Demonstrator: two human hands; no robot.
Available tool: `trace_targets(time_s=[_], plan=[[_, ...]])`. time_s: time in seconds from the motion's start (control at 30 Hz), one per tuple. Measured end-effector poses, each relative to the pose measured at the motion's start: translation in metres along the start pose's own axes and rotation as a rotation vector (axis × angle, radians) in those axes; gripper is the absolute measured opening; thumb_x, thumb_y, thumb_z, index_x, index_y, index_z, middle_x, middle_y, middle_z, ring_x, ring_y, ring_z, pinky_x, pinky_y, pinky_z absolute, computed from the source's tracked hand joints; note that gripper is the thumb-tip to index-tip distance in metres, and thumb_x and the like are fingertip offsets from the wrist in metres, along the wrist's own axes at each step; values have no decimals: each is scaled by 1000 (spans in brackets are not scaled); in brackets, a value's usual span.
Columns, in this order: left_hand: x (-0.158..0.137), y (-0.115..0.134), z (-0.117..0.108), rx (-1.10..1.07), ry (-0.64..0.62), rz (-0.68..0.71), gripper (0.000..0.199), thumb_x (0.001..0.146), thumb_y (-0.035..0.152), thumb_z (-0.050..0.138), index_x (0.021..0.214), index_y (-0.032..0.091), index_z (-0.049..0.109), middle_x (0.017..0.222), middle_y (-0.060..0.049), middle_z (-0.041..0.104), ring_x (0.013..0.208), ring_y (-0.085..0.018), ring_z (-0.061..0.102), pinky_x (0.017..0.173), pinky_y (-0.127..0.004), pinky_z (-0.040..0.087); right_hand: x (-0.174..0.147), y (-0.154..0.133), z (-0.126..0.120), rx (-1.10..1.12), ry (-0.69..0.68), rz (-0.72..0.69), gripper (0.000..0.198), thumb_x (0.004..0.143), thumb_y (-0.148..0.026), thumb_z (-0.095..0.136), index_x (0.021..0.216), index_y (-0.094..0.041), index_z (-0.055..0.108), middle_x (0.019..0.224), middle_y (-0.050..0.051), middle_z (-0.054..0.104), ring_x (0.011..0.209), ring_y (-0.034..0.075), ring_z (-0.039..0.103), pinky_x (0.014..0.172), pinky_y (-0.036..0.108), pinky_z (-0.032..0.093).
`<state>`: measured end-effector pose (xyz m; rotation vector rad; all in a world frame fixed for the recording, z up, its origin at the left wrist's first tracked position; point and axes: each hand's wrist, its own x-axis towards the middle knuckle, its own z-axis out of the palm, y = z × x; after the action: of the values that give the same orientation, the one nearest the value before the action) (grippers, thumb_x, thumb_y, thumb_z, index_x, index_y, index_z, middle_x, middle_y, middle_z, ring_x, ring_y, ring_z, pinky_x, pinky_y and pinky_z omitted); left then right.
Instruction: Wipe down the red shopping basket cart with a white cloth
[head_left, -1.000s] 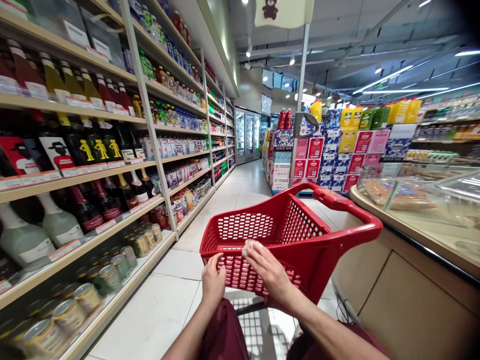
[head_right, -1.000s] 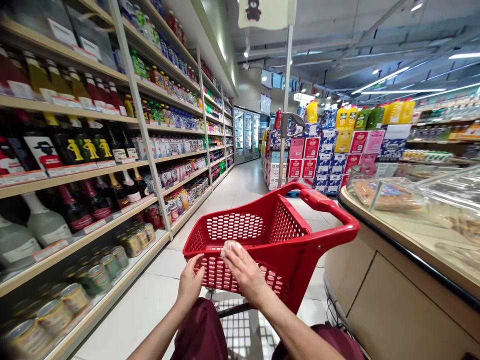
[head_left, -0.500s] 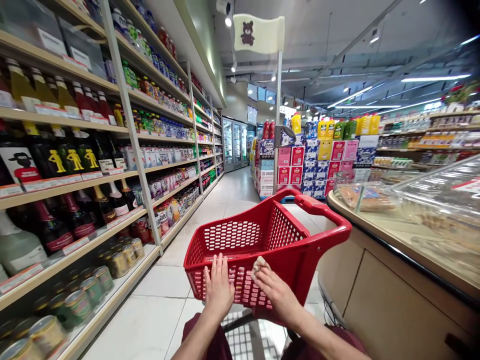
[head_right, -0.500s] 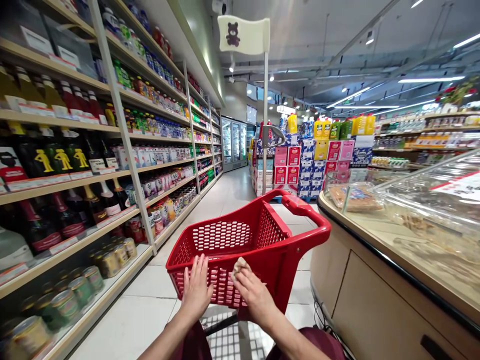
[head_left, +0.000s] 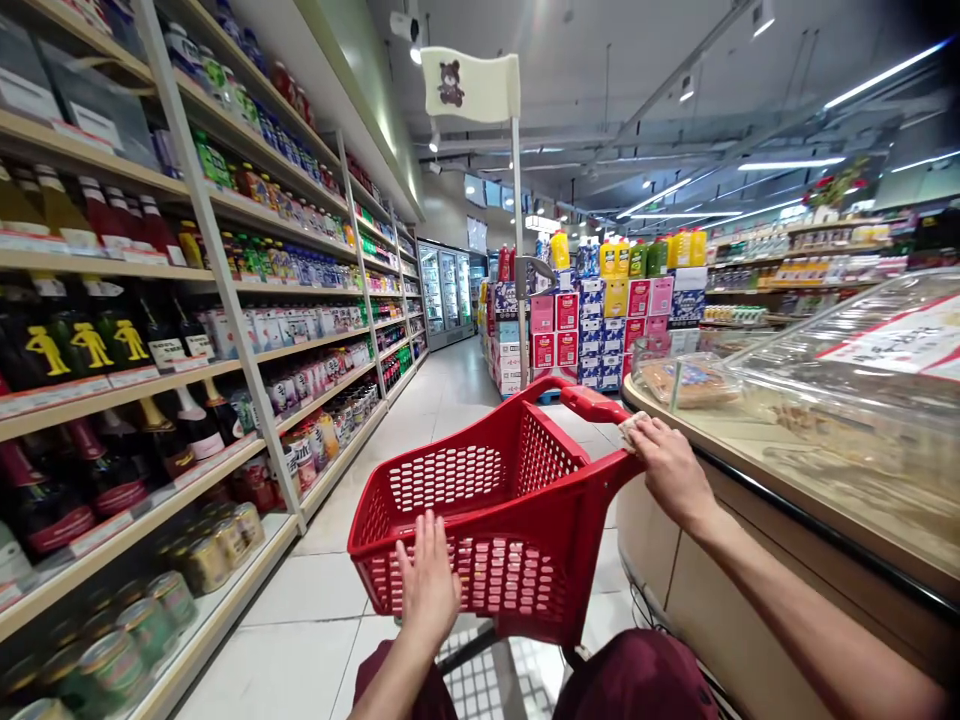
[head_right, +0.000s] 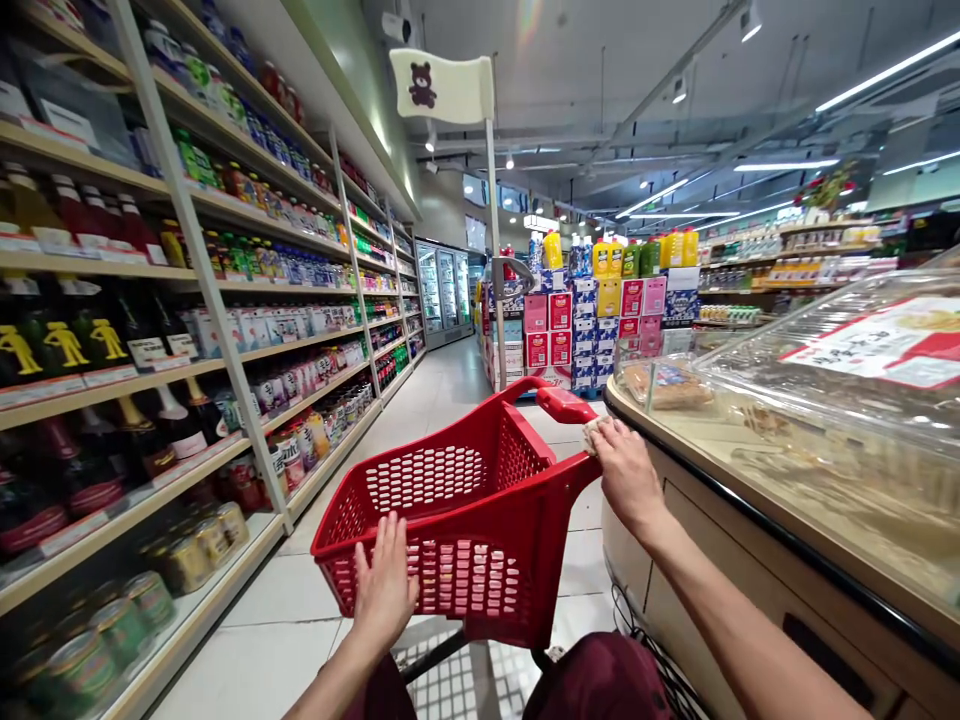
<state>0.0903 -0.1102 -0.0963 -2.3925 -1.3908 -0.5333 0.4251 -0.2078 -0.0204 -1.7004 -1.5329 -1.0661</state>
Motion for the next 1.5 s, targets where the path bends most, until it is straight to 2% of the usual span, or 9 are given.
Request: trace_targets(time_s=[0.2, 0.37, 0.57, 0.73, 0.93, 1.07, 1.23, 1.4, 1.5], plan=[[8, 35, 3, -51, -26, 63, 73, 67, 13, 39, 137, 6, 17, 145, -11, 15, 134, -24, 10, 107, -50, 12, -10, -41, 20, 196, -28, -237, 37, 87, -17, 33, 117, -21, 54, 121, 7, 54, 121, 20, 39, 98, 40, 37], [6, 38, 3, -55, 14, 97, 74, 67, 11, 38, 137, 6, 16, 145, -11, 16, 134, -23, 10, 107, -50, 11, 5, 3, 13, 54, 49, 64, 38, 84, -14, 32, 112, -14, 58, 116, 15, 56, 113, 25, 47, 94, 46, 39], [5, 54, 5, -53, 96, 179, 73, 68, 10, 36, 138, 10, 15, 145, -8, 15, 134, -21, 9, 107, -49, 14, -2, -10, 10, 135, -19, -199, 40, 82, -9, 33, 113, -17, 57, 120, 9, 55, 120, 21, 41, 98, 41, 37], [6, 59, 7, -48, 119, 162, 72, 69, 12, 38, 137, 9, 16, 145, -10, 18, 134, -22, 10, 106, -50, 16, -7, 15, 0, -19, 55, 96, 47, 74, -1, 31, 112, -12, 57, 120, 15, 54, 121, 25, 39, 97, 46, 37], [5, 59, 9, -45, 158, 138, 71, 70, 11, 37, 137, 8, 15, 144, -11, 20, 134, -22, 10, 106, -51, 17, -15, -16, 4, 73, 30, -158, 42, 82, -5, 30, 114, -14, 56, 124, 11, 51, 127, 22, 31, 100, 43, 36], [8, 64, 4, -62, 162, 169, 73, 69, 11, 38, 138, 9, 13, 144, -11, 20, 134, -22, 10, 106, -50, 15, -7, -16, 7, 22, 109, 16, 42, 83, -5, 29, 116, -12, 54, 123, 15, 51, 125, 22, 34, 99, 45, 35], [21, 86, -7, -118, 97, 218, 73, 69, 13, 38, 138, 8, 12, 145, -11, 18, 134, -22, 8, 107, -51, 13, -9, -23, 11, 117, 49, -174, 39, 84, -8, 32, 115, -15, 56, 123, 11, 53, 126, 21, 33, 102, 43, 33], [29, 97, -11, -132, 16, 196, 72, 70, 15, 37, 138, 8, 12, 145, -10, 15, 134, -22, 7, 108, -51, 11, -13, -13, 5, 44, 82, 59, 47, 82, -4, 28, 122, -16, 50, 127, 13, 48, 127, 24, 31, 100, 50, 33], [31, 98, -11, -131, -2, 167, 73, 70, 15, 37, 138, 7, 12, 145, -11, 15, 134, -23, 6, 107, -52, 12, -16, -21, 7, 110, 49, -77, 47, 82, -4, 29, 122, -18, 49, 126, 10, 50, 128, 22, 30, 101, 47, 34]])
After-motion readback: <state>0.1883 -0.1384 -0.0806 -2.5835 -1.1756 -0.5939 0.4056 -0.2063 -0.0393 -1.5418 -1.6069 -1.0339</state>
